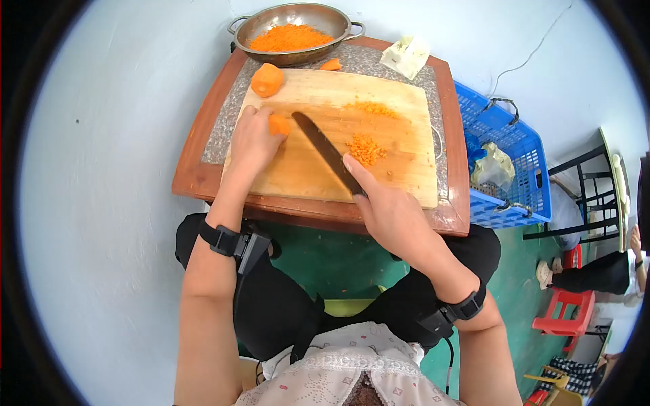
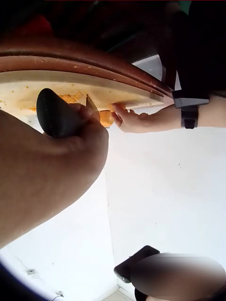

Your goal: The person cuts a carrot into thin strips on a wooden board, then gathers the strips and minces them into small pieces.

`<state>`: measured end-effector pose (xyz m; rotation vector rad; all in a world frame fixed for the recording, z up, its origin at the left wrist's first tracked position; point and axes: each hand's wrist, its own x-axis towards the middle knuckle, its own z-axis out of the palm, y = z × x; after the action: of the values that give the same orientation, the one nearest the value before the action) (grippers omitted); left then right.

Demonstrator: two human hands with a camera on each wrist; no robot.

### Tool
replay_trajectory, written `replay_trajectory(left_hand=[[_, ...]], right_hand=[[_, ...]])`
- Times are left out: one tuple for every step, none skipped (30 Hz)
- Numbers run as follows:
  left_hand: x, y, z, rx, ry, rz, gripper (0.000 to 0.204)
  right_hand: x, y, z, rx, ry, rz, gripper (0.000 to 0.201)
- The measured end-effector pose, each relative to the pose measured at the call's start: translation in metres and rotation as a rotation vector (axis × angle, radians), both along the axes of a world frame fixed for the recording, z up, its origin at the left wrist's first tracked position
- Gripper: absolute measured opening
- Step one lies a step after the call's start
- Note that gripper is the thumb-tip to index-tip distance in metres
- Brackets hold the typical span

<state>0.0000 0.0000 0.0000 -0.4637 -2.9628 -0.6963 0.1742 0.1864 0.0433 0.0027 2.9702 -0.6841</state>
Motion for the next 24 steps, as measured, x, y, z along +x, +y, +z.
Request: replay_trajectory(left_hand=[[0.001,-0.001,-0.001,0.018,0.005,-0.002,0.051],[0.001,-0.003,-0.003,0.036,0.010,-0.004,0.050],[-0.006,0.000,-0.001,0.027,0.043,-0.016,0.050],[-0.007,-0.002,-0.007,0.034,0.053,-0.026,0.049],[-0.008,-0.004,-0.010,0.040,0.063,-0.036,0.049],[-0.008,-0.003,-0.011,0.050,0.059,-0.042,0.049],[-0.009,-0.002,-0.012,0.059,0.056,-0.047,0.049],[-0.009,-0.001,-0.012,0.066,0.050,-0.054,0.049],[-0.010,-0.002,-0.013,0.071,0.054,-0.056,0.049],[-0.011,-0.003,-0.013,0.078,0.060,-0.057,0.048],[-0.011,-0.003,-0.013,0.084,0.064,-0.058,0.048],[-0.012,-0.002,-0.012,0.118,0.030,-0.038,0.047],[-0.012,-0.002,-0.010,0.149,-0.004,-0.019,0.045],[-0.014,-0.001,-0.008,0.183,-0.036,-0.002,0.044],[-0.014,0.000,-0.006,0.223,-0.061,0.011,0.042],[-0.014,0.000,-0.003,0.263,-0.087,0.023,0.041],[-0.015,0.001,-0.002,0.304,-0.111,0.035,0.039],[-0.017,0.000,-0.004,0.360,-0.142,0.009,0.038],[-0.020,-0.001,-0.008,0.418,-0.171,-0.017,0.037],[-0.022,-0.002,-0.009,0.475,-0.200,-0.041,0.035],[-0.021,0.000,-0.007,0.550,-0.265,-0.066,0.035],[-0.017,0.004,-0.003,0.624,-0.329,-0.090,0.034],[-0.012,0.009,-0.001,0.696,-0.395,-0.113,0.033],[-0.008,0.016,-0.001,0.727,-0.464,-0.142,0.033]], right_hand=[[0.004,0.003,0.000,-0.027,-0.003,0.012,0.063],[0.007,0.007,0.001,-0.055,-0.007,0.024,0.061],[0.002,0.021,-0.005,-0.096,0.054,0.044,0.058],[0.000,0.034,-0.013,-0.120,0.093,0.064,0.056],[-0.003,0.047,-0.018,-0.147,0.132,0.084,0.053],[-0.009,0.062,-0.016,-0.153,0.111,0.083,0.047],[-0.016,0.076,-0.016,-0.172,0.147,0.092,0.043],[-0.022,0.089,-0.010,-0.173,0.079,0.060,0.042],[-0.028,0.098,-0.002,-0.175,0.013,0.028,0.041],[-0.036,0.110,-0.001,-0.150,0.018,0.032,0.041],[-0.044,0.122,0.000,-0.127,0.022,0.037,0.040],[-0.051,0.132,0.000,-0.107,0.024,0.041,0.039],[-0.058,0.138,-0.002,-0.090,0.041,0.050,0.039],[-0.065,0.144,-0.002,-0.070,0.059,0.057,0.038],[-0.070,0.148,-0.004,-0.052,0.077,0.064,0.038],[-0.076,0.151,-0.005,-0.071,0.121,0.080,0.036],[-0.076,0.151,-0.005,-0.103,0.100,0.040,0.035],[-0.078,0.147,0.002,-0.134,0.081,0.001,0.034],[-0.079,0.143,0.008,-0.164,0.063,-0.037,0.033],[-0.079,0.141,0.012,-0.214,0.047,-0.071,0.031],[-0.076,0.137,0.016,-0.262,0.034,-0.104,0.030],[-0.074,0.135,0.017,-0.309,0.020,-0.135,0.029],[-0.072,0.133,0.014,-0.333,0.039,-0.153,0.028],[-0.069,0.132,0.009,-0.357,0.059,-0.169,0.027]])
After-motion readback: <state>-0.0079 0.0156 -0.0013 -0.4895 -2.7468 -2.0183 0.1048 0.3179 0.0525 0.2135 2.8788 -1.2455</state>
